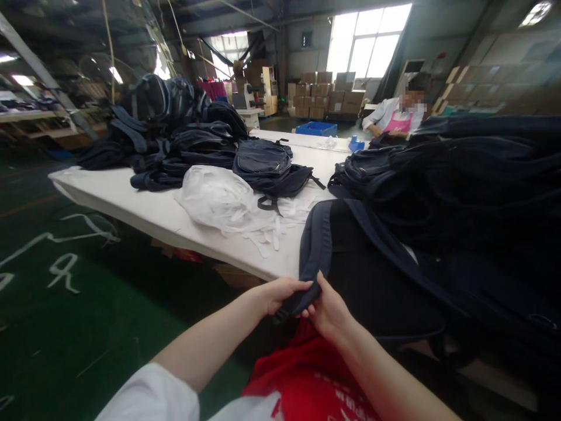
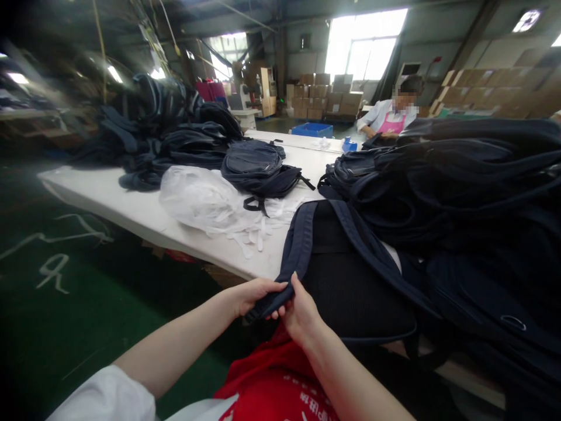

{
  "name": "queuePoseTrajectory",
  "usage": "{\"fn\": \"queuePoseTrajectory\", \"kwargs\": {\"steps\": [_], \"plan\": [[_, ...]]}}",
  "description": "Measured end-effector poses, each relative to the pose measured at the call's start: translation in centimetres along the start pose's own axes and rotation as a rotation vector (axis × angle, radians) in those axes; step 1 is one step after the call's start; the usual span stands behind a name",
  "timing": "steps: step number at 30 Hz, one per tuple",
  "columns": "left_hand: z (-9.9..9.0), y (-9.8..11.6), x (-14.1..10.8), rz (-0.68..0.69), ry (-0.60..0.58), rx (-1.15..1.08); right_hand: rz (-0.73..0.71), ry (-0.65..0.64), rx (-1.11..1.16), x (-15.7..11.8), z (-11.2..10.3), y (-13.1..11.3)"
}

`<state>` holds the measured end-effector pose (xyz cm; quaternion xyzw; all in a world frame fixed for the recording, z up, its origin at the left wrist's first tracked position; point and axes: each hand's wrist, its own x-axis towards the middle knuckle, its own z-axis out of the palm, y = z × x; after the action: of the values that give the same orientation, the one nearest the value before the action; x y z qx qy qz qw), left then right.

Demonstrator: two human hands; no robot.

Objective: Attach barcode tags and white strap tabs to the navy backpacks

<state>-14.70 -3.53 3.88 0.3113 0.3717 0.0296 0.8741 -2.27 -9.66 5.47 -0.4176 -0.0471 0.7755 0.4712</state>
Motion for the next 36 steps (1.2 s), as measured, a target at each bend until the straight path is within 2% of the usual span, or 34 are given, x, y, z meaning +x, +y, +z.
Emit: {"fn": "queuePoseTrajectory", "kwargs": {"steps": [3, 7, 9, 12, 15, 17, 20, 25, 30, 36], "plan": [[0.0, -2.2, 0.7, 0.034, 0.049, 0.018, -0.008, 0.17, -0.06, 1.1, -1.2, 1.2], [0.3, -3.9, -0.1, 0.206, 0.167, -0.023, -0.221, 0.162, -0.037, 1.3, -1.9, 0.7], [0.6, -4.3, -0.7, 0.232, 0.132, -0.013, -0.304, 0.127, -0.059, 1.2, -1.8, -0.3], [0.9, -4.6, -1.3, 0.247, 0.007, -0.003, -0.351, 0.149, -0.118, 1.6, -1.6, -1.2], [0.8, -5.0, -1.4, 0.265, 0.005, -0.02, -0.389, 0.214, -0.14, 2.4, -1.9, -0.9], [0.4, -5.5, -1.4, 0.264, 0.019, -0.023, -0.364, 0.198, -0.13, 2.6, -2.4, -0.5], [-0.2, -6.6, -1.2, 0.268, 0.03, -0.015, -0.29, 0.104, -0.104, 2.3, -3.4, 0.0], [-1.0, -8.5, -0.2, 0.291, 0.034, -0.015, -0.255, 0.004, -0.173, 1.9, -5.2, 0.2], [-1.4, -8.6, 0.4, 0.285, -0.07, -0.062, -0.247, -0.005, -0.191, 2.3, -5.4, 0.3], [-1.7, -7.8, 0.2, 0.144, -0.239, -0.223, -0.29, 0.054, -0.185, 1.9, -4.5, 0.1]]}}
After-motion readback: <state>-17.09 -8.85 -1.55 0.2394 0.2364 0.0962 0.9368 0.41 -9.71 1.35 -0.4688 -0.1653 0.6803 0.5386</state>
